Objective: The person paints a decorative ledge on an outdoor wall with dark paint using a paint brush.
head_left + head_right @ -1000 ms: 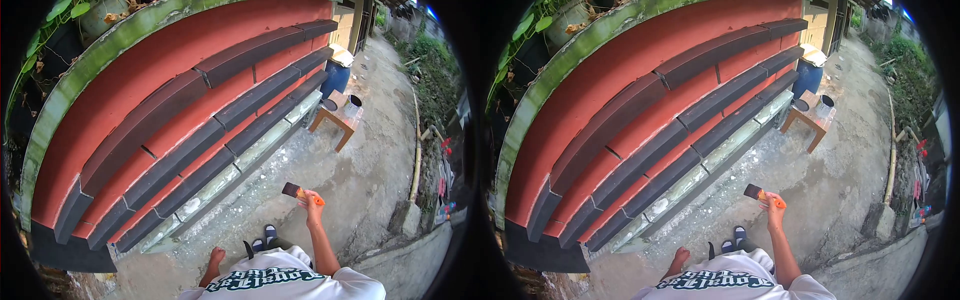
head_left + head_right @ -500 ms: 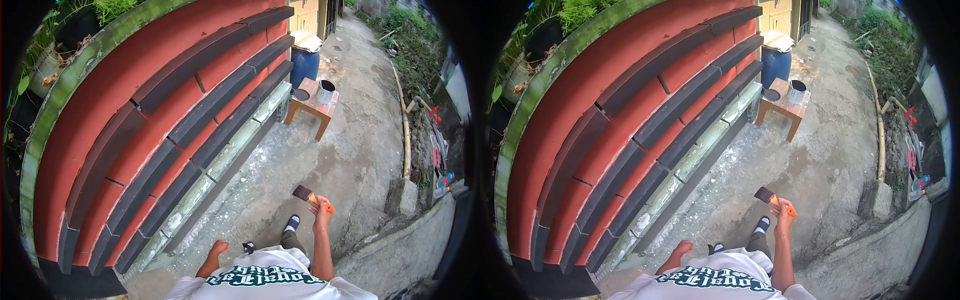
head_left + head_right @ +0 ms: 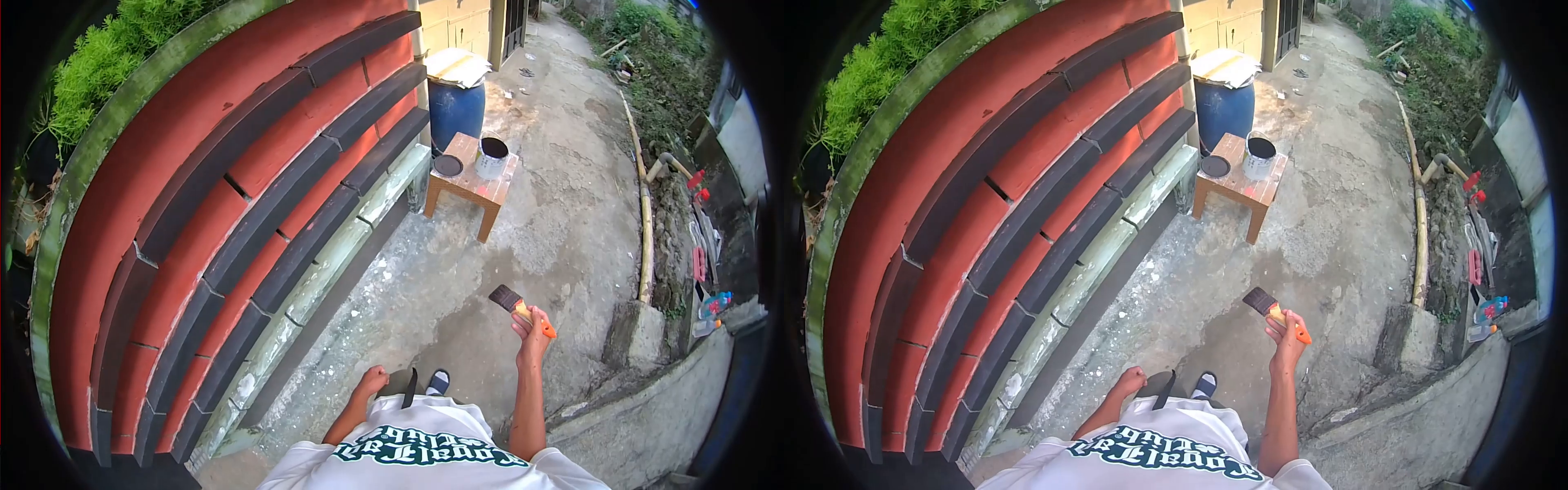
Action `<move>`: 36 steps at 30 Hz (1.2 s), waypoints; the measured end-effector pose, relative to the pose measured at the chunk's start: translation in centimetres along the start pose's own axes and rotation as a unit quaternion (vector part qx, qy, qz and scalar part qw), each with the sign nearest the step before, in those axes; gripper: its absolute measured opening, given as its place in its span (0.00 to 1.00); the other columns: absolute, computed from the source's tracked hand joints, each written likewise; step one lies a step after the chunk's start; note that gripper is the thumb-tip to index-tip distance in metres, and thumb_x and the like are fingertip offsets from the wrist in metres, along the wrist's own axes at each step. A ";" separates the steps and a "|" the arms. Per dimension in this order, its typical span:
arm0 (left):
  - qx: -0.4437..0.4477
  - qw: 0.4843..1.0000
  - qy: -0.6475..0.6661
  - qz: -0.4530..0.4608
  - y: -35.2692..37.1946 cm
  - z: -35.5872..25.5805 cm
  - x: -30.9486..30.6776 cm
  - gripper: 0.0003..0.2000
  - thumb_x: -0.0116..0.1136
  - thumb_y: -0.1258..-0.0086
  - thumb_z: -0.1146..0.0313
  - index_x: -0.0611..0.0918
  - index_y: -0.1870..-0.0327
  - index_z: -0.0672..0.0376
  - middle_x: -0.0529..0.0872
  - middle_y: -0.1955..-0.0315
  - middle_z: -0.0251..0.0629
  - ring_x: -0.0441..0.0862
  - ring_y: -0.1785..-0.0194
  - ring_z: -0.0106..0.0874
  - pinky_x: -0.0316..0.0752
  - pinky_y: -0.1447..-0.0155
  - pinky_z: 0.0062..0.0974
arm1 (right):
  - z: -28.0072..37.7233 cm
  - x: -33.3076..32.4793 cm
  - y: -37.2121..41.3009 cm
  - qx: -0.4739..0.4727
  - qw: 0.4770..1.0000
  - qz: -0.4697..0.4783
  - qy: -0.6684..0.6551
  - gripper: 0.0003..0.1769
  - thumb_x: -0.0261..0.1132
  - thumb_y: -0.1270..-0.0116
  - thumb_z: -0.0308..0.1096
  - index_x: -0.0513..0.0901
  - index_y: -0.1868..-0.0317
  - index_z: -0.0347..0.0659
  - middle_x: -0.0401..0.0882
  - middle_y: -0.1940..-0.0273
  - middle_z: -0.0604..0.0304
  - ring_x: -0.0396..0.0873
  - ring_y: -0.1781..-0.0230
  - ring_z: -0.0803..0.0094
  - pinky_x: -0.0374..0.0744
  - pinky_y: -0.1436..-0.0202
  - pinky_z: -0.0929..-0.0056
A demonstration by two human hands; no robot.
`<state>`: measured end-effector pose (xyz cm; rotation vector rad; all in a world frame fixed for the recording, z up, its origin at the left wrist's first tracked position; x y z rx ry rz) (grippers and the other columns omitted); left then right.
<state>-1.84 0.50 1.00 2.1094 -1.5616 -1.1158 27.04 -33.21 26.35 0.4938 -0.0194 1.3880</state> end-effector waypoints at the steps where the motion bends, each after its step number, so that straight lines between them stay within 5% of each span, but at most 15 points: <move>1: 0.004 1.000 0.009 -0.004 -0.9 -1.4 0.0 0.06 0.57 0.37 0.68 0.81 0.69 0.60 0.89 0.71 0.40 0.87 0.65 0.31 0.79 0.58 0.30 | 0.4 -0.1 -0.8 -0.008 1.000 -0.005 -0.005 0.13 0.62 0.22 0.41 0.80 0.48 0.40 0.83 0.50 0.56 0.88 0.56 0.61 0.86 0.59 0.68; 7: -0.051 0.998 -0.014 -0.013 -6.3 -3.7 -0.4 0.11 0.55 0.38 0.63 0.85 0.68 0.61 0.90 0.71 0.43 0.88 0.64 0.36 0.80 0.58 0.33 | 0.8 0.5 -5.9 0.016 0.999 -0.023 -0.017 0.13 0.61 0.22 0.41 0.80 0.48 0.41 0.85 0.52 0.55 0.89 0.59 0.64 0.86 0.59 0.70; 16: -0.137 0.982 -0.074 0.106 -16.0 -9.3 1.6 0.15 0.52 0.37 0.63 0.87 0.63 0.66 0.89 0.63 0.46 0.88 0.63 0.38 0.83 0.62 0.35 | 3.1 3.3 -18.0 0.013 0.998 -0.059 -0.012 0.13 0.61 0.22 0.41 0.80 0.48 0.41 0.84 0.51 0.56 0.89 0.58 0.64 0.86 0.60 0.71; 20: 0.042 0.976 -0.184 0.105 -26.0 -14.6 1.8 0.15 0.52 0.36 0.63 0.86 0.66 0.65 0.89 0.65 0.46 0.87 0.65 0.38 0.81 0.62 0.37 | 6.1 6.4 -25.0 -0.001 0.997 -0.077 0.000 0.13 0.64 0.23 0.41 0.81 0.49 0.41 0.85 0.51 0.54 0.89 0.58 0.63 0.85 0.61 0.71; 24: -0.063 0.992 -0.021 0.106 -33.9 -26.0 0.3 0.13 0.51 0.36 0.63 0.85 0.70 0.62 0.88 0.72 0.43 0.86 0.67 0.36 0.79 0.57 0.36 | 8.3 9.3 -32.0 -0.009 0.996 -0.085 0.005 0.13 0.66 0.25 0.40 0.81 0.49 0.41 0.85 0.52 0.54 0.89 0.57 0.63 0.85 0.61 0.71; 30: 0.036 0.998 -0.007 0.059 -42.8 -39.5 -1.7 0.09 0.56 0.38 0.64 0.82 0.71 0.60 0.88 0.73 0.40 0.85 0.67 0.32 0.77 0.58 0.31 | 10.5 11.7 -40.8 -0.016 0.993 -0.120 0.010 0.17 0.72 0.29 0.40 0.82 0.50 0.34 0.86 0.57 0.52 0.89 0.60 0.62 0.88 0.55 0.68; 36: -0.013 0.997 -0.024 0.079 -47.4 -42.9 0.8 0.08 0.58 0.39 0.64 0.81 0.70 0.60 0.88 0.72 0.39 0.85 0.66 0.30 0.77 0.59 0.30 | 12.1 13.2 -51.2 0.001 0.993 -0.113 0.025 0.19 0.71 0.28 0.40 0.83 0.50 0.31 0.87 0.56 0.51 0.89 0.60 0.64 0.89 0.52 0.70</move>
Point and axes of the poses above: each hand's wrist, its own y-axis away from the middle knuckle, its own x-axis out of the palm, z = x × y, the point moved 3 cm from there along -y, towards the middle knuckle
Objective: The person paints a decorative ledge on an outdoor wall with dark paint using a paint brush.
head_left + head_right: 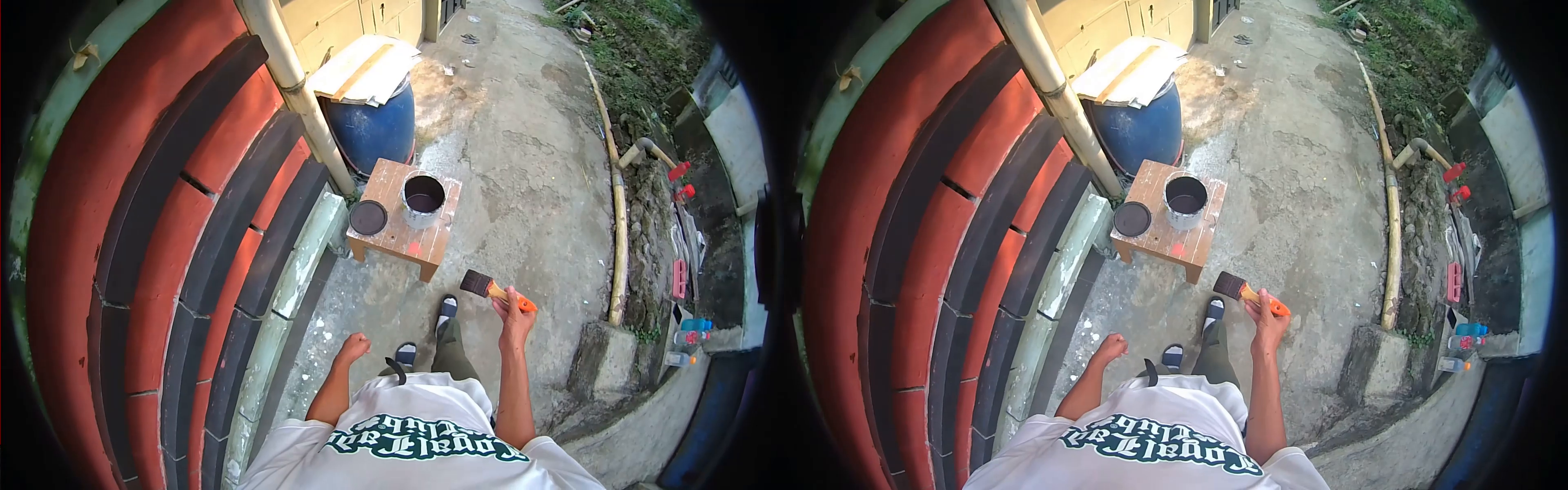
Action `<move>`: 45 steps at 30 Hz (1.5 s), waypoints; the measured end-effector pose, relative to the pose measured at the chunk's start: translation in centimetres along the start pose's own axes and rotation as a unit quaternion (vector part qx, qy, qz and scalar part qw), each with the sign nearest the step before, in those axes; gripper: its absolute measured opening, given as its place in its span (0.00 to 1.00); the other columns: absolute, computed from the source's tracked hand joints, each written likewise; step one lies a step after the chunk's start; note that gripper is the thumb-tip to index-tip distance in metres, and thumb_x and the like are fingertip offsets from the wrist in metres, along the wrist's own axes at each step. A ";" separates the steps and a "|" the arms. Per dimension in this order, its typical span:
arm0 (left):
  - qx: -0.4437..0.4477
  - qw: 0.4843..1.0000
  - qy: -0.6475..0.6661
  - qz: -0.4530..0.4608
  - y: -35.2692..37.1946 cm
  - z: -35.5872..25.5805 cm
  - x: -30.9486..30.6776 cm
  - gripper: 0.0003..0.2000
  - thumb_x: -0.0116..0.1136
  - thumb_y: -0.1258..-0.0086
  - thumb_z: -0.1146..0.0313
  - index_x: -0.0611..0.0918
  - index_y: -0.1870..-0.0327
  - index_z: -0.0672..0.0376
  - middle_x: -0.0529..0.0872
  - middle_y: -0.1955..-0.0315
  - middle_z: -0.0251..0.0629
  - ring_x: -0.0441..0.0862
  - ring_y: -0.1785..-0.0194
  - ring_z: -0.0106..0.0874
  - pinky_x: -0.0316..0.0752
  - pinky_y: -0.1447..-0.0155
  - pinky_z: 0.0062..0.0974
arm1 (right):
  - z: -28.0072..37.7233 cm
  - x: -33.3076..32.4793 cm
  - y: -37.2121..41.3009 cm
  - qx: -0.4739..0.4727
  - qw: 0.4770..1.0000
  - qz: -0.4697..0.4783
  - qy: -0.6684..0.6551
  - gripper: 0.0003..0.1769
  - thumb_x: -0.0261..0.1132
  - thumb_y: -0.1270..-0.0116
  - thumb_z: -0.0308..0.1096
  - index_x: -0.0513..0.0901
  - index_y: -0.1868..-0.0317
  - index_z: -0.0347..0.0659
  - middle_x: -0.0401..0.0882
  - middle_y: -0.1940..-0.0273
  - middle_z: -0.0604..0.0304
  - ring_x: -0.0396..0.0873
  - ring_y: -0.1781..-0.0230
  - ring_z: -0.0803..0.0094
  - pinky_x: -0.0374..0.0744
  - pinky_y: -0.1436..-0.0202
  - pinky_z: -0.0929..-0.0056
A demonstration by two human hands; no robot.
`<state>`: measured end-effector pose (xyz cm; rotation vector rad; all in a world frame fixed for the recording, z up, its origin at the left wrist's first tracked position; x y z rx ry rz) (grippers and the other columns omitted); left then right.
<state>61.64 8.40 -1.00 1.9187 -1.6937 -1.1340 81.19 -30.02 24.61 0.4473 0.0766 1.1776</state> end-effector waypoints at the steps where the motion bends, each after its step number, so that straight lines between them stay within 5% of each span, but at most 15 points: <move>1: -0.015 1.000 -0.014 0.008 -0.5 -0.2 0.4 0.07 0.57 0.39 0.65 0.80 0.69 0.59 0.87 0.72 0.38 0.86 0.66 0.30 0.77 0.61 0.29 | 0.3 0.7 -1.9 0.001 1.000 0.012 0.005 0.19 0.70 0.27 0.40 0.83 0.50 0.30 0.87 0.55 0.50 0.89 0.59 0.63 0.89 0.52 0.69; 10: -0.095 0.990 0.084 -0.065 -3.4 -6.1 4.5 0.09 0.59 0.41 0.64 0.82 0.71 0.61 0.88 0.74 0.41 0.84 0.69 0.33 0.77 0.60 0.31 | -0.3 12.0 -21.5 0.004 0.981 0.172 0.088 0.17 0.66 0.25 0.37 0.85 0.47 0.30 0.87 0.53 0.49 0.89 0.56 0.62 0.90 0.51 0.67; 14: -0.066 0.993 0.051 -0.079 -3.6 -7.7 6.0 0.08 0.59 0.41 0.65 0.81 0.71 0.62 0.87 0.75 0.41 0.85 0.68 0.33 0.77 0.60 0.32 | -2.5 19.2 -28.7 -0.067 0.937 0.209 0.274 0.18 0.69 0.27 0.43 0.89 0.52 0.33 0.88 0.68 0.54 0.89 0.60 0.71 0.87 0.58 0.72; 20: -0.116 0.987 0.076 -0.085 -1.9 -7.3 5.9 0.08 0.59 0.41 0.66 0.82 0.72 0.61 0.87 0.76 0.42 0.85 0.68 0.35 0.77 0.61 0.32 | -7.5 28.9 -34.7 -0.196 0.822 0.269 0.461 0.21 0.71 0.31 0.49 0.91 0.56 0.37 0.88 0.70 0.49 0.89 0.66 0.62 0.83 0.58 0.64; 21: -0.132 0.985 0.074 -0.082 -1.4 -6.4 5.8 0.08 0.59 0.41 0.66 0.82 0.71 0.62 0.87 0.76 0.42 0.85 0.69 0.34 0.77 0.61 0.32 | -9.2 29.8 -35.9 -0.192 0.817 0.279 0.467 0.21 0.73 0.34 0.50 0.91 0.56 0.39 0.89 0.66 0.46 0.89 0.63 0.53 0.83 0.54 0.61; 23: -0.151 0.982 0.074 -0.087 -0.3 -5.6 5.1 0.07 0.59 0.40 0.67 0.81 0.70 0.62 0.87 0.76 0.41 0.84 0.69 0.32 0.77 0.62 0.31 | -12.7 31.3 -37.9 -0.188 0.801 0.285 0.492 0.20 0.74 0.36 0.48 0.91 0.55 0.40 0.89 0.65 0.44 0.89 0.61 0.52 0.83 0.54 0.61; 32: -0.245 0.950 0.163 -0.105 4.5 -1.1 5.7 0.07 0.62 0.40 0.67 0.80 0.69 0.62 0.85 0.76 0.37 0.82 0.71 0.27 0.75 0.64 0.28 | -22.2 34.6 -41.9 -0.271 0.757 0.271 0.529 0.11 0.73 0.37 0.35 0.89 0.59 0.38 0.87 0.62 0.41 0.86 0.57 0.44 0.82 0.50 0.51; 38: -0.278 0.939 0.177 -0.102 6.3 -0.4 7.7 0.08 0.61 0.40 0.67 0.80 0.71 0.62 0.85 0.77 0.38 0.82 0.72 0.29 0.74 0.65 0.30 | -24.3 36.1 -42.1 -0.289 0.734 0.273 0.550 0.08 0.70 0.36 0.31 0.87 0.61 0.36 0.86 0.62 0.40 0.85 0.57 0.41 0.82 0.53 0.48; 39: -0.284 0.938 0.174 -0.096 6.3 -0.2 7.8 0.08 0.60 0.40 0.67 0.81 0.70 0.63 0.86 0.77 0.40 0.83 0.72 0.30 0.76 0.64 0.30 | -24.4 36.2 -41.8 -0.358 0.742 0.274 0.496 0.12 0.64 0.31 0.35 0.84 0.67 0.34 0.83 0.67 0.35 0.84 0.62 0.36 0.79 0.60 0.43; 45: -0.310 0.919 0.216 -0.111 6.9 0.4 7.5 0.07 0.59 0.39 0.68 0.81 0.69 0.63 0.87 0.76 0.40 0.85 0.71 0.31 0.79 0.63 0.30 | -25.8 36.9 -41.6 -0.301 0.742 0.280 0.530 0.11 0.67 0.35 0.33 0.83 0.72 0.33 0.84 0.67 0.36 0.84 0.62 0.37 0.79 0.60 0.44</move>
Point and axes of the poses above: each hand's wrist, its own y-axis away from the middle knuckle, its own x-axis out of the palm, z = x × y, the point moved 3 cm from there along -y, towards the middle knuckle
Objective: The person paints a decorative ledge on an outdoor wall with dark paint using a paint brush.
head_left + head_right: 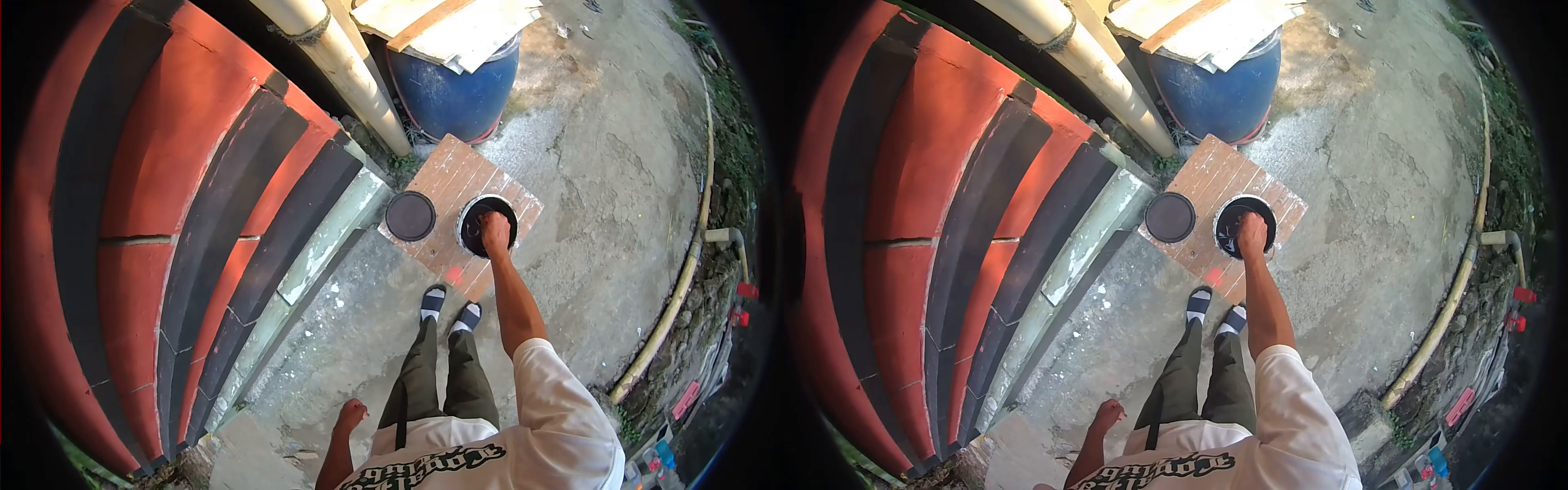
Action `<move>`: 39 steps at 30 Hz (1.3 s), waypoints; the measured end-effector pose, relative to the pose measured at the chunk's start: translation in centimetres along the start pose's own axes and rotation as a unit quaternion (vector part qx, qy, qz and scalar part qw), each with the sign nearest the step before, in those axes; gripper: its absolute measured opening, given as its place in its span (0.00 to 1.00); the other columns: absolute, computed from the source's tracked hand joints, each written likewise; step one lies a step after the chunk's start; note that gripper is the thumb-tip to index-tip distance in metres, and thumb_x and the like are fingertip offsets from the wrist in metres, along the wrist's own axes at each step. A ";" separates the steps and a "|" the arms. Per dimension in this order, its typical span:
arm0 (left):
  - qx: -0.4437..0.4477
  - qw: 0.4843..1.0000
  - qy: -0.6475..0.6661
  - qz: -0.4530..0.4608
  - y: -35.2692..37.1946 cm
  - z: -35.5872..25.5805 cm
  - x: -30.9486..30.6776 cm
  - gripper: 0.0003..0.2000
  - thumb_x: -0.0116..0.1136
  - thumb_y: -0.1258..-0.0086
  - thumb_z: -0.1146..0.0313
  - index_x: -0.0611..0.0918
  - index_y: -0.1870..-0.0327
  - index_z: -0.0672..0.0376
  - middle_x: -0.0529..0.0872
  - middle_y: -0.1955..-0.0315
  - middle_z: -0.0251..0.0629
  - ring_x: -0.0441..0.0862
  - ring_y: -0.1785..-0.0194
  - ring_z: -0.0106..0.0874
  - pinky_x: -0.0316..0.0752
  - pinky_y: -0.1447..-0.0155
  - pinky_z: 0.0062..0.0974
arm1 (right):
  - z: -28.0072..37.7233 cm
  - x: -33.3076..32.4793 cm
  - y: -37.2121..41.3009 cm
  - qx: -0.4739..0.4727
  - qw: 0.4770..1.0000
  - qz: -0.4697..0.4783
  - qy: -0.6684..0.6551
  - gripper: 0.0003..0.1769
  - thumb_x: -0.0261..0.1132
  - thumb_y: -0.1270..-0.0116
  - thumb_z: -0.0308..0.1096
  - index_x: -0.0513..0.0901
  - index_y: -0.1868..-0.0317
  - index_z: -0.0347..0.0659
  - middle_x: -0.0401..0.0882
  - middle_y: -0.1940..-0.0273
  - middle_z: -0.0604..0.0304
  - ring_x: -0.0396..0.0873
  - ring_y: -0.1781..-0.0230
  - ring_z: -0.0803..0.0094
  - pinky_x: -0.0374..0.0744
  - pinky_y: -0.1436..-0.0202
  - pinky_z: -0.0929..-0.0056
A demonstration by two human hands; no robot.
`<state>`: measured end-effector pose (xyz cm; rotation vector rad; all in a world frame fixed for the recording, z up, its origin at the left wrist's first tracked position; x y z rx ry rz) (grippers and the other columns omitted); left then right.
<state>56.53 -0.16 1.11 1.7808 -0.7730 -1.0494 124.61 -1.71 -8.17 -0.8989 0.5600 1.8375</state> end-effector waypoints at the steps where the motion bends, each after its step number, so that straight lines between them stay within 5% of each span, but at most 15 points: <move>1: 0.000 1.000 0.001 0.002 -0.1 0.0 0.0 0.07 0.59 0.39 0.67 0.81 0.69 0.63 0.87 0.76 0.40 0.85 0.71 0.31 0.79 0.63 0.30 | -0.3 0.0 0.1 0.009 1.000 0.003 0.003 0.12 0.68 0.35 0.33 0.83 0.73 0.33 0.84 0.67 0.37 0.84 0.62 0.37 0.79 0.60 0.44; 2: 0.000 1.000 0.001 0.004 -0.1 0.0 -0.2 0.07 0.59 0.38 0.67 0.81 0.69 0.63 0.87 0.75 0.40 0.85 0.71 0.31 0.78 0.63 0.30 | -0.7 -0.1 0.4 0.024 1.000 0.004 0.001 0.11 0.73 0.36 0.37 0.89 0.61 0.38 0.86 0.66 0.39 0.85 0.60 0.39 0.82 0.54 0.51; 6: 0.036 0.999 -0.017 0.016 -0.8 -1.1 -0.5 0.07 0.59 0.38 0.67 0.81 0.69 0.62 0.87 0.76 0.40 0.84 0.71 0.30 0.77 0.64 0.29 | 0.4 -3.7 1.5 0.163 0.982 -0.034 -0.088 0.16 0.76 0.37 0.40 0.89 0.57 0.36 0.87 0.68 0.46 0.88 0.66 0.54 0.84 0.59 0.59; 11: 0.062 0.997 -0.029 0.035 -2.2 -3.7 -1.1 0.07 0.59 0.38 0.67 0.81 0.69 0.61 0.87 0.76 0.38 0.82 0.72 0.28 0.75 0.65 0.28 | -1.0 -6.7 4.9 0.298 0.860 -0.133 -0.393 0.22 0.74 0.32 0.45 0.87 0.57 0.30 0.86 0.66 0.53 0.88 0.62 0.67 0.87 0.60 0.71; 17: 0.115 0.992 -0.039 0.030 -3.1 -9.1 -1.5 0.07 0.60 0.38 0.66 0.80 0.69 0.60 0.86 0.76 0.37 0.82 0.71 0.27 0.75 0.64 0.28 | -2.7 -8.3 9.1 0.327 0.683 -0.216 -0.616 0.24 0.64 0.23 0.48 0.79 0.52 0.29 0.85 0.57 0.48 0.88 0.60 0.60 0.89 0.55 0.69; 18: 0.119 0.992 -0.038 0.030 -3.2 -9.5 -1.6 0.07 0.60 0.38 0.66 0.80 0.69 0.60 0.86 0.76 0.36 0.82 0.71 0.27 0.75 0.64 0.28 | -2.9 -8.4 9.7 0.342 0.653 -0.213 -0.641 0.23 0.60 0.20 0.46 0.76 0.49 0.29 0.84 0.53 0.43 0.88 0.54 0.51 0.90 0.46 0.59; 26: 0.166 0.985 -0.023 0.034 -3.7 -10.8 -3.4 0.07 0.59 0.37 0.67 0.80 0.68 0.61 0.85 0.76 0.37 0.85 0.70 0.29 0.76 0.64 0.28 | -2.4 -8.7 12.7 0.380 0.441 -0.275 -0.765 0.29 0.55 0.18 0.47 0.68 0.40 0.23 0.76 0.40 0.32 0.80 0.38 0.44 0.84 0.33 0.56; 33: 0.159 0.987 0.001 0.033 -3.6 -9.5 -5.5 0.09 0.59 0.37 0.65 0.81 0.65 0.63 0.88 0.73 0.41 0.86 0.70 0.31 0.78 0.65 0.31 | 0.8 -12.7 12.8 0.317 0.359 -0.271 -0.835 0.28 0.61 0.21 0.46 0.74 0.46 0.20 0.81 0.47 0.40 0.85 0.46 0.55 0.88 0.39 0.66; 39: 0.165 0.985 0.050 -0.014 -3.1 -6.8 -6.3 0.11 0.60 0.37 0.62 0.82 0.63 0.62 0.88 0.73 0.41 0.85 0.71 0.30 0.79 0.66 0.30 | 6.5 -20.0 12.3 0.195 0.374 -0.111 -0.900 0.22 0.65 0.24 0.38 0.77 0.48 0.21 0.82 0.48 0.41 0.86 0.47 0.57 0.89 0.41 0.69</move>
Point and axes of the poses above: each hand's wrist, its own y-axis away from the middle knuckle, its own x-axis out of the palm, z = x × y, the point moved 3 cm from there along -y, towards the middle knuckle
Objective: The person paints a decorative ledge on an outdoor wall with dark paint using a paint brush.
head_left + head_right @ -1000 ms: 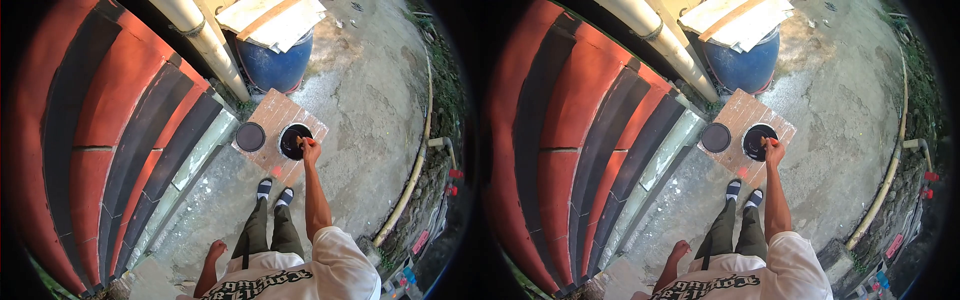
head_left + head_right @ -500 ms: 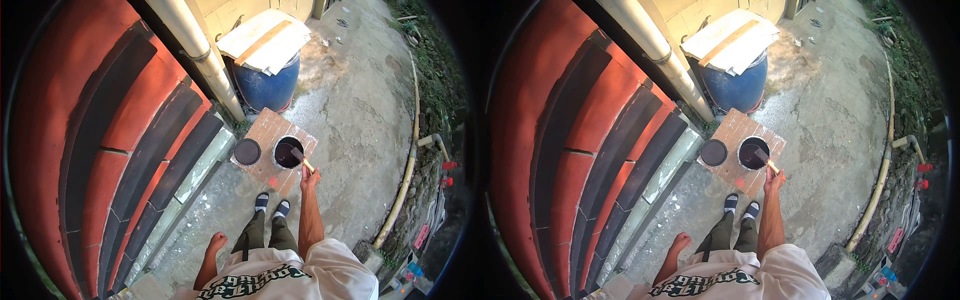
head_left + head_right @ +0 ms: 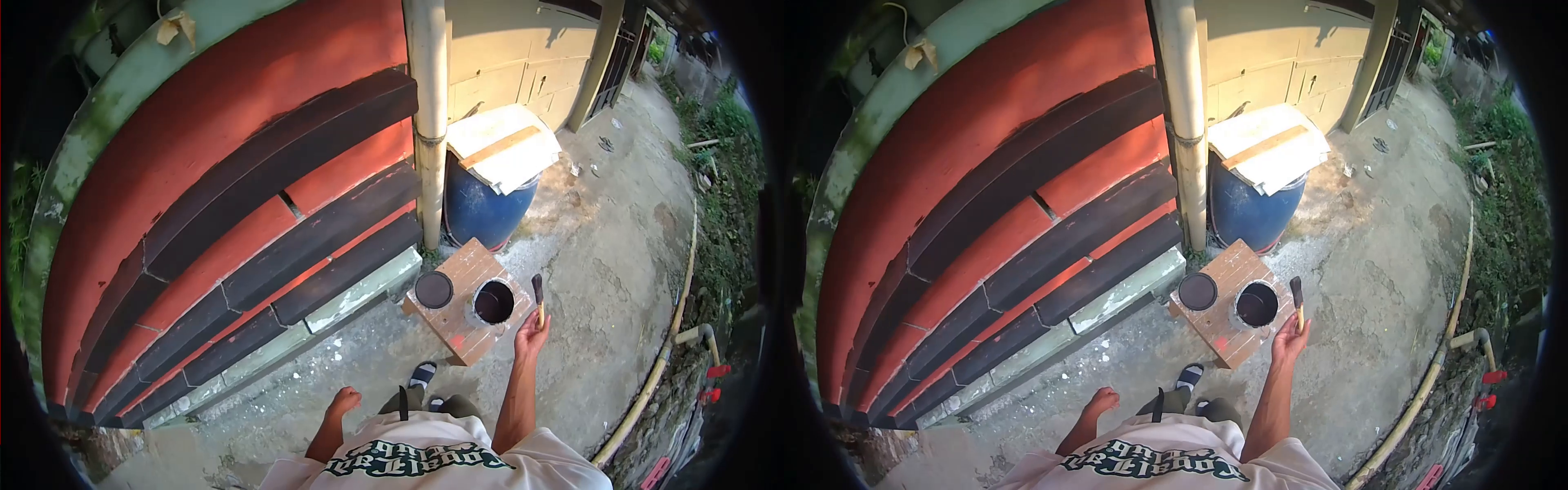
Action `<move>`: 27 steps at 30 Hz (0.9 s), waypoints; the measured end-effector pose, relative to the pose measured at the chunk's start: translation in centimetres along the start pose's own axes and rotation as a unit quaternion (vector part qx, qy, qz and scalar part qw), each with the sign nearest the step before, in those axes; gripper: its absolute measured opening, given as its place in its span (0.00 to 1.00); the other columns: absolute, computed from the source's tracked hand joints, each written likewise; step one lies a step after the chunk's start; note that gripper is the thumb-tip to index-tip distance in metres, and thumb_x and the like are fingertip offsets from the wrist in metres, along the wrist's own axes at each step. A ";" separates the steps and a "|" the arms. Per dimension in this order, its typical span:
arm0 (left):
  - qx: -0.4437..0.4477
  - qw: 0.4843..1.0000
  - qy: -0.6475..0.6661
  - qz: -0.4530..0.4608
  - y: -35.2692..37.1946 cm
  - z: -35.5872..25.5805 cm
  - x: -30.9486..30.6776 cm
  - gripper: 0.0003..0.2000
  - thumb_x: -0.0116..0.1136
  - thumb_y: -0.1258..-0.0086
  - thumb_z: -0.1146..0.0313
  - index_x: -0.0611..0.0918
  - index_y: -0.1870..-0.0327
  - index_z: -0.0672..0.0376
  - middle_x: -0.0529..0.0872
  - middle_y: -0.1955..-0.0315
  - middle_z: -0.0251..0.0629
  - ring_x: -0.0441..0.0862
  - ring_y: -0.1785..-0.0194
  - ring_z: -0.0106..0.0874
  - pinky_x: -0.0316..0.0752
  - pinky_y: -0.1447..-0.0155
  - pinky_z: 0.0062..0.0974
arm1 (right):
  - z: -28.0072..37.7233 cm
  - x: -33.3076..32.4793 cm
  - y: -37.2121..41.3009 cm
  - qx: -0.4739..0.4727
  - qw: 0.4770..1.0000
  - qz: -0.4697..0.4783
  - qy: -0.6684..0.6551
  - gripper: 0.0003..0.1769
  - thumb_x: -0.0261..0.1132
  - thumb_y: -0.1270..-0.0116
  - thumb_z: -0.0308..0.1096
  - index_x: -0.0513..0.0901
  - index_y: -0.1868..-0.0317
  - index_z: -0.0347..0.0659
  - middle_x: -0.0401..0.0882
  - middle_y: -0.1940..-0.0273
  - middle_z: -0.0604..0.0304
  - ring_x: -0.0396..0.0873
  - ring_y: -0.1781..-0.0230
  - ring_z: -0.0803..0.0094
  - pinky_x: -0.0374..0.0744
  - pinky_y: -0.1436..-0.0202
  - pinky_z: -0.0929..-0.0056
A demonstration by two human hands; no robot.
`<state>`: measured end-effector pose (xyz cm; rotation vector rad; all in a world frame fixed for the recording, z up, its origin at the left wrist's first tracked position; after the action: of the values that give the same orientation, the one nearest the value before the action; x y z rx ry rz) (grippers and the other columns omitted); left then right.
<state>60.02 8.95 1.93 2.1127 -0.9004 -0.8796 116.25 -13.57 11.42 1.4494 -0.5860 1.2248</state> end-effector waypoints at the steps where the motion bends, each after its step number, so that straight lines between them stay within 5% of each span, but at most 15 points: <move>1: 0.008 1.000 0.018 -0.012 0.2 0.7 0.1 0.11 0.60 0.37 0.62 0.82 0.63 0.62 0.88 0.73 0.41 0.85 0.71 0.30 0.79 0.66 0.30 | 0.1 1.7 0.7 0.014 0.999 0.040 0.008 0.22 0.65 0.24 0.37 0.77 0.47 0.21 0.82 0.47 0.40 0.85 0.46 0.56 0.89 0.41 0.69; 5: 0.005 0.996 0.070 -0.060 3.1 4.4 2.0 0.11 0.61 0.38 0.62 0.83 0.65 0.62 0.89 0.73 0.40 0.86 0.71 0.30 0.79 0.66 0.29 | 0.3 6.6 3.4 0.049 0.994 0.092 0.035 0.23 0.59 0.21 0.34 0.74 0.36 0.22 0.79 0.38 0.41 0.80 0.36 0.56 0.85 0.34 0.67; 13: -0.103 0.974 0.197 -0.052 12.5 18.8 11.2 0.10 0.61 0.37 0.64 0.85 0.67 0.62 0.88 0.73 0.39 0.89 0.69 0.31 0.82 0.68 0.31 | -4.1 12.6 14.8 0.216 0.957 0.176 0.074 0.20 0.59 0.20 0.38 0.77 0.39 0.29 0.81 0.40 0.44 0.82 0.39 0.56 0.87 0.38 0.69; 16: 0.183 0.966 -0.183 -0.024 17.3 24.4 13.9 0.08 0.60 0.35 0.66 0.84 0.68 0.62 0.88 0.73 0.39 0.89 0.69 0.31 0.83 0.68 0.31 | -7.5 12.7 18.2 0.266 0.935 0.209 0.107 0.19 0.59 0.20 0.39 0.78 0.39 0.31 0.81 0.40 0.44 0.82 0.38 0.57 0.88 0.38 0.70; 20: 0.002 0.971 0.173 -0.163 23.7 30.6 17.6 0.06 0.61 0.33 0.70 0.83 0.67 0.63 0.88 0.72 0.41 0.89 0.70 0.35 0.83 0.69 0.32 | -13.5 14.2 24.7 0.342 0.900 0.246 0.115 0.19 0.61 0.22 0.37 0.78 0.39 0.33 0.81 0.39 0.44 0.82 0.38 0.56 0.89 0.40 0.70; 22: -0.070 0.905 0.344 -0.238 26.4 33.3 19.9 0.06 0.62 0.33 0.70 0.82 0.66 0.64 0.88 0.72 0.43 0.89 0.69 0.37 0.83 0.69 0.33 | -16.7 14.6 28.5 0.370 0.883 0.249 0.146 0.19 0.63 0.23 0.34 0.77 0.37 0.34 0.80 0.39 0.44 0.82 0.38 0.57 0.90 0.42 0.70; 23: -0.147 0.811 0.505 -0.256 27.2 34.3 20.9 0.07 0.62 0.33 0.69 0.81 0.64 0.65 0.88 0.72 0.46 0.89 0.70 0.40 0.83 0.69 0.36 | -18.2 14.5 30.3 0.383 0.869 0.270 0.162 0.20 0.63 0.24 0.34 0.76 0.37 0.35 0.80 0.39 0.44 0.82 0.39 0.57 0.90 0.43 0.70; 27: -0.203 0.746 0.545 -0.325 31.4 36.1 24.0 0.07 0.62 0.35 0.69 0.81 0.63 0.64 0.87 0.71 0.46 0.89 0.68 0.40 0.82 0.66 0.37 | -23.6 13.8 38.7 0.427 0.810 0.339 0.216 0.20 0.64 0.25 0.33 0.75 0.37 0.37 0.81 0.40 0.47 0.83 0.39 0.58 0.90 0.45 0.72</move>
<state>34.40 -37.93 -1.17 2.0182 0.6224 0.0275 78.93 0.97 36.77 1.6134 -0.2100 2.5472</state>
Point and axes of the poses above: each hand's wrist, its own y-axis away from the middle knuckle, its own x-axis out of the palm, z = x × y, the point moved 3 cm from there along -y, towards the middle knuckle
